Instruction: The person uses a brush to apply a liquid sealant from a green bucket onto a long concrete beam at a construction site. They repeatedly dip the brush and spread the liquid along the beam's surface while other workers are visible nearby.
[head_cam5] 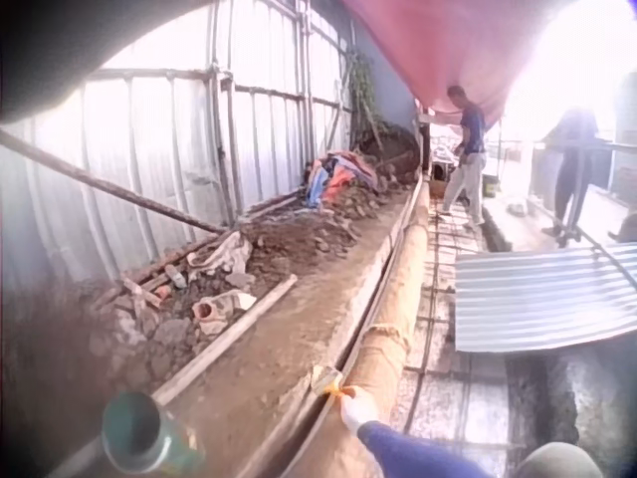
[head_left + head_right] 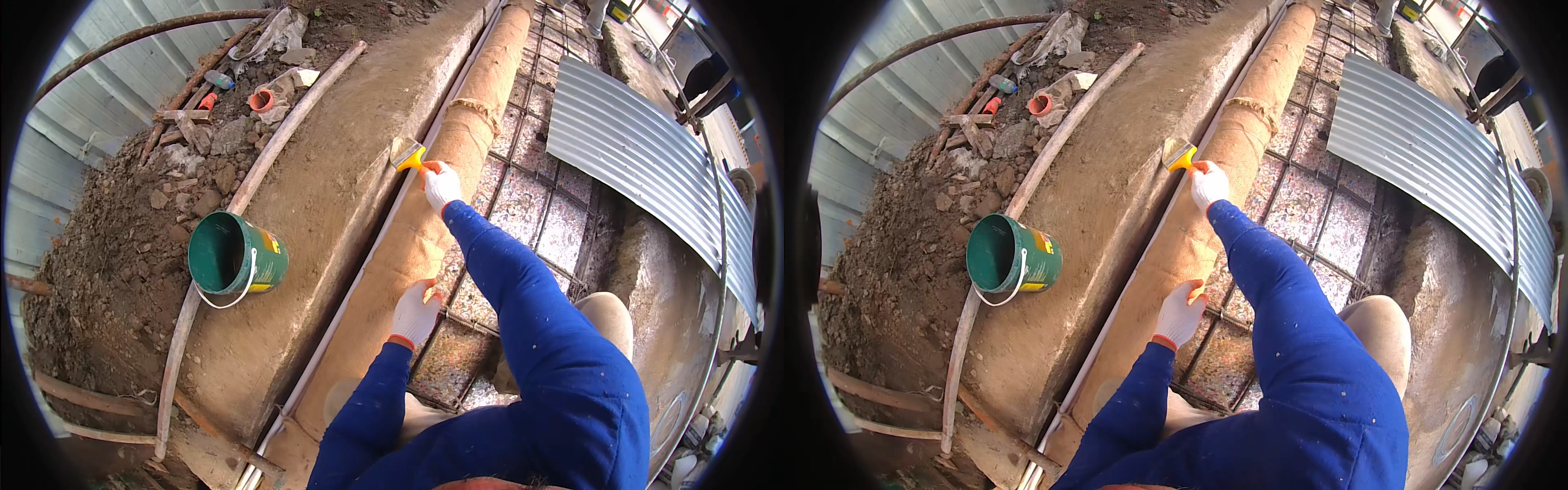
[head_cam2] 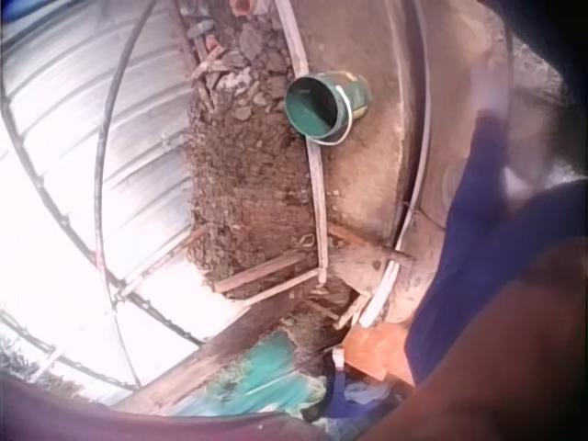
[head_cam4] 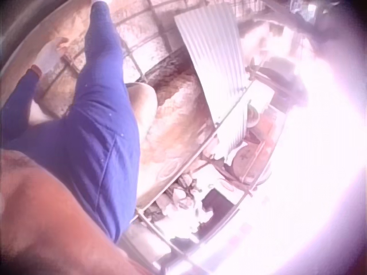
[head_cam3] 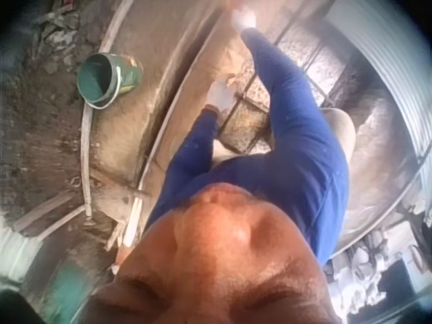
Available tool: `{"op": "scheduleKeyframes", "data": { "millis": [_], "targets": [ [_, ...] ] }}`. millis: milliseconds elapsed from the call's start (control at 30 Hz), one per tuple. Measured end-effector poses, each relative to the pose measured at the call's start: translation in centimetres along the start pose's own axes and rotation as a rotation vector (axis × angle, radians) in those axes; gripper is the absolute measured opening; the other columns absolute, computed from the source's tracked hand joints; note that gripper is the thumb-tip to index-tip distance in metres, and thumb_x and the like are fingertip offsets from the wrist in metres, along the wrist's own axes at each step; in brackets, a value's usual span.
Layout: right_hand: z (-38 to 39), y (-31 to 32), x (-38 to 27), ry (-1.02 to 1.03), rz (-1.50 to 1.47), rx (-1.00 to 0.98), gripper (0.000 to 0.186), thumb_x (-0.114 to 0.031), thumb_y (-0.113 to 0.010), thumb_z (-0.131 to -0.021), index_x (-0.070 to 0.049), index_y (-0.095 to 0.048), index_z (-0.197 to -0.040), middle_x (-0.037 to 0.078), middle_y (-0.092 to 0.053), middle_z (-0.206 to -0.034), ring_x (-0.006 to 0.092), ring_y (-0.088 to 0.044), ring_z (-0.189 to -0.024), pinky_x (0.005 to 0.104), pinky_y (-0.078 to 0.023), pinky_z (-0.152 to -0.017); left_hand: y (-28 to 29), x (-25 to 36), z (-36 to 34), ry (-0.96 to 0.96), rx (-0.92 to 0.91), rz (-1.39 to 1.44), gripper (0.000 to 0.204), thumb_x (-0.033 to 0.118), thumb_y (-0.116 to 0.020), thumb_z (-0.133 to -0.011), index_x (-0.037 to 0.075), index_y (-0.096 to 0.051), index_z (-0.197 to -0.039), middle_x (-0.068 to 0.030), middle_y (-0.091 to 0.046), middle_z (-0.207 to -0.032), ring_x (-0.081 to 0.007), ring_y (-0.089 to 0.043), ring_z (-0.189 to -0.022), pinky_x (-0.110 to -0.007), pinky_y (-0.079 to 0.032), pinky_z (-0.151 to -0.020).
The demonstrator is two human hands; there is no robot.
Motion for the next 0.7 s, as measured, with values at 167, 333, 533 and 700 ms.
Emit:
{"op": "scheduleKeyframes", "data": {
  "millis": [167, 333, 533, 700],
  "targets": [
    [14.3, -4.1, -2.4, 0.112, 0.385, -0.464, 0.027, -0.019, -0.071, -0.094, -0.005, -0.076, -0.116, 0.02, -0.078, -0.102, 0.0375, -0.076, -0.1, 0.0428, -0.058, -0.092, 3.1, -4.6, -2.7, 0.234, 0.244, -0.042, 0.031, 0.03, -0.068, -0.098, 0.005, -0.078, -0.114, -0.0199, -0.079, -0.104, -0.0369, -0.076, -0.099, -0.045, -0.058, -0.088],
    [6.3, 0.3, -0.6, -0.255, 0.112, -0.625, 0.028, -0.014, -0.068, -0.096, -0.005, -0.077, -0.122, 0.005, -0.072, -0.084, 0.0108, -0.063, -0.069, 0.0295, -0.052, -0.067, 2.6, -4.1, -3.2, 0.218, 0.376, -0.243, 0.025, 0.032, -0.068, -0.097, 0.01, -0.079, -0.104, -0.0171, -0.077, -0.097, -0.0381, -0.075, -0.092, -0.046, -0.057, -0.081],
    [-13.4, 6.2, 0.6, 0.015, 0.116, 0.012, 0.028, -0.018, -0.068, -0.098, -0.001, -0.076, -0.119, 0.012, -0.079, -0.097, 0.0208, -0.073, -0.083, 0.0349, -0.057, -0.078, 1.4, -3.0, -4.1, 0.114, 0.455, -0.338, 0.017, 0.025, -0.069, -0.096, 0.011, -0.077, -0.098, -0.0159, -0.076, -0.09, -0.0377, -0.073, -0.087, -0.047, -0.057, -0.078],
    [-6.5, -0.3, -1.9, 0.136, 0.571, -0.235, 0.026, -0.025, -0.068, -0.095, -0.008, -0.076, -0.112, 0.023, -0.077, -0.106, 0.0424, -0.073, -0.104, 0.0491, -0.057, -0.093, 1.8, -2.7, -4.0, 0.123, 0.478, -0.407, 0.014, 0.024, -0.07, -0.095, 0.011, -0.077, -0.096, -0.0159, -0.076, -0.092, -0.0385, -0.073, -0.088, -0.048, -0.057, -0.078]
  ]
}}
Point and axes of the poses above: each hand's wrist, its own z-axis away from the middle knuckle, its own y-axis out of the back of the hand, x = y × z, the point moved 4 cm from there along -z, towards the middle knuckle
